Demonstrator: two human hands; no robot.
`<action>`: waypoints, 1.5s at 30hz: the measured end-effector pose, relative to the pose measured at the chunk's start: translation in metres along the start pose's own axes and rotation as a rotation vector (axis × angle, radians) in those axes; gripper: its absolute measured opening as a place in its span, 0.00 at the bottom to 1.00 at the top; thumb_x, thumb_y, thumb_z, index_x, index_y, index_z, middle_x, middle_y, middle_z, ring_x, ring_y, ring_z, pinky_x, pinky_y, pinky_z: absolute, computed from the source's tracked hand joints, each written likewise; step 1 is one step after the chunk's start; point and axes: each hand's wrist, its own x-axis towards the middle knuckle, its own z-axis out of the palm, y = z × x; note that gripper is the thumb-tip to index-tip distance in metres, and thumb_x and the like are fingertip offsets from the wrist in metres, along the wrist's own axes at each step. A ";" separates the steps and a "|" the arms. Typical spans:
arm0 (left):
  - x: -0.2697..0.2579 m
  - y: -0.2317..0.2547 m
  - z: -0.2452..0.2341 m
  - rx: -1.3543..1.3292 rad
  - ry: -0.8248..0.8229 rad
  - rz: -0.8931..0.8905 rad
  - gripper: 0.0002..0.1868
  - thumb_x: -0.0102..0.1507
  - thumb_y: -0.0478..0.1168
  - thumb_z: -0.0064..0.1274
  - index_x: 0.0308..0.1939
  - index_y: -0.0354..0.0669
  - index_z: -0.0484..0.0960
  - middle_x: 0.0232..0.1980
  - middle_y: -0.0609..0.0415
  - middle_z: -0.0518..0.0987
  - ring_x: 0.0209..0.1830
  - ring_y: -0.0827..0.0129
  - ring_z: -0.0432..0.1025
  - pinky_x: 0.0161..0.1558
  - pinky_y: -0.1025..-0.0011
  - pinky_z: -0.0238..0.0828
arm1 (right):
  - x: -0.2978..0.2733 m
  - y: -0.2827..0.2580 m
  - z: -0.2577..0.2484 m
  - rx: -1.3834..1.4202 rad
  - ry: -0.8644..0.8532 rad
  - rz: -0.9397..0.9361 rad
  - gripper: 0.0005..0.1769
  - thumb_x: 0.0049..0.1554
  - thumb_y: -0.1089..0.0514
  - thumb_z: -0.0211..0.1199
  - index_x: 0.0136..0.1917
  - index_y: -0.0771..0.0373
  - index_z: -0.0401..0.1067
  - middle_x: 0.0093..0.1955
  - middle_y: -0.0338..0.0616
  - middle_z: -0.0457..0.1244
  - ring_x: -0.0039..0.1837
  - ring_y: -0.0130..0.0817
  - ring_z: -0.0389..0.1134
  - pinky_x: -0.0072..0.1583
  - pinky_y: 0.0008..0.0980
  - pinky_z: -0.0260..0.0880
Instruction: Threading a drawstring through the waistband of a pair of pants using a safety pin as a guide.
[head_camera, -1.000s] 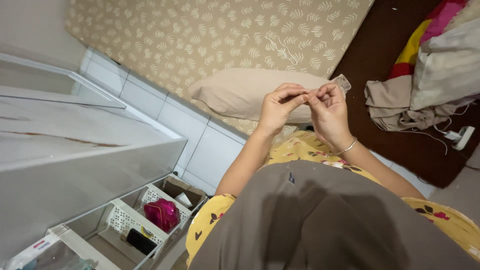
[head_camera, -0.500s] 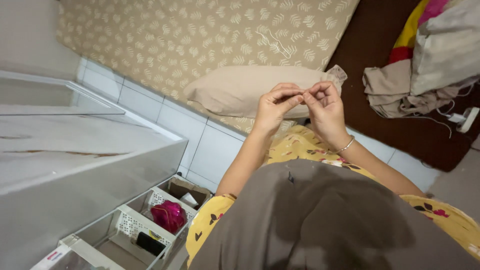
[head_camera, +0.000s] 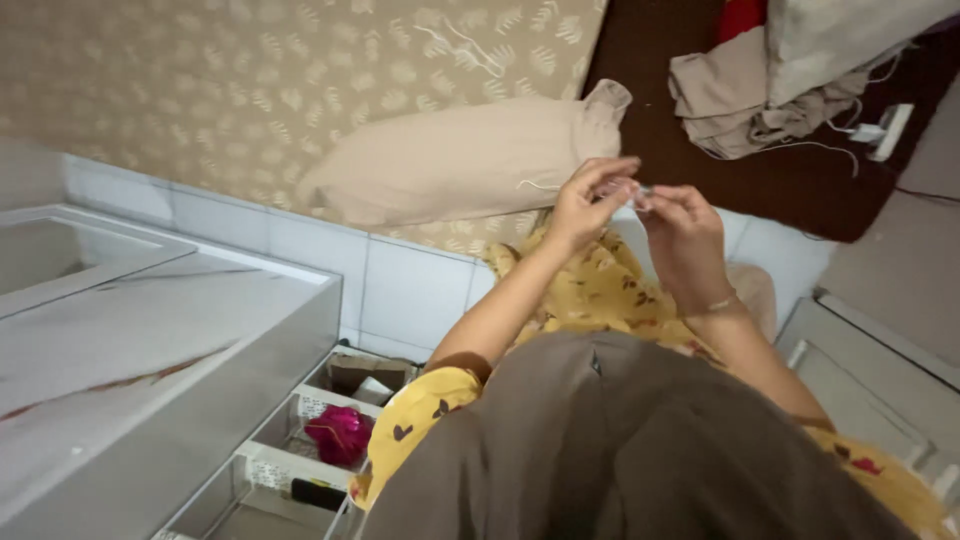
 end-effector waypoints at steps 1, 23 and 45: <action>0.018 -0.032 -0.010 -0.010 0.000 -0.010 0.14 0.64 0.33 0.57 0.54 0.41 0.82 0.54 0.56 0.77 0.51 0.73 0.75 0.55 0.75 0.72 | 0.001 -0.010 -0.011 -0.007 0.012 0.005 0.05 0.65 0.69 0.57 0.53 0.67 0.72 0.55 0.48 0.68 0.59 0.35 0.69 0.66 0.36 0.69; 0.089 -0.200 -0.084 0.824 0.617 -0.551 0.24 0.51 0.45 0.62 0.49 0.43 0.78 0.50 0.43 0.79 0.49 0.48 0.77 0.53 0.59 0.74 | -0.074 -0.116 -0.245 0.027 0.629 0.000 0.09 0.66 0.63 0.51 0.42 0.62 0.64 0.43 0.42 0.60 0.51 0.35 0.61 0.64 0.37 0.65; 0.040 -0.161 -0.143 1.415 -0.199 -0.335 0.15 0.55 0.45 0.59 0.42 0.41 0.85 0.50 0.44 0.79 0.53 0.53 0.75 0.53 0.59 0.74 | -0.017 -0.097 -0.280 -0.185 0.570 0.109 0.13 0.72 0.58 0.50 0.43 0.58 0.63 0.46 0.39 0.61 0.55 0.33 0.64 0.66 0.37 0.65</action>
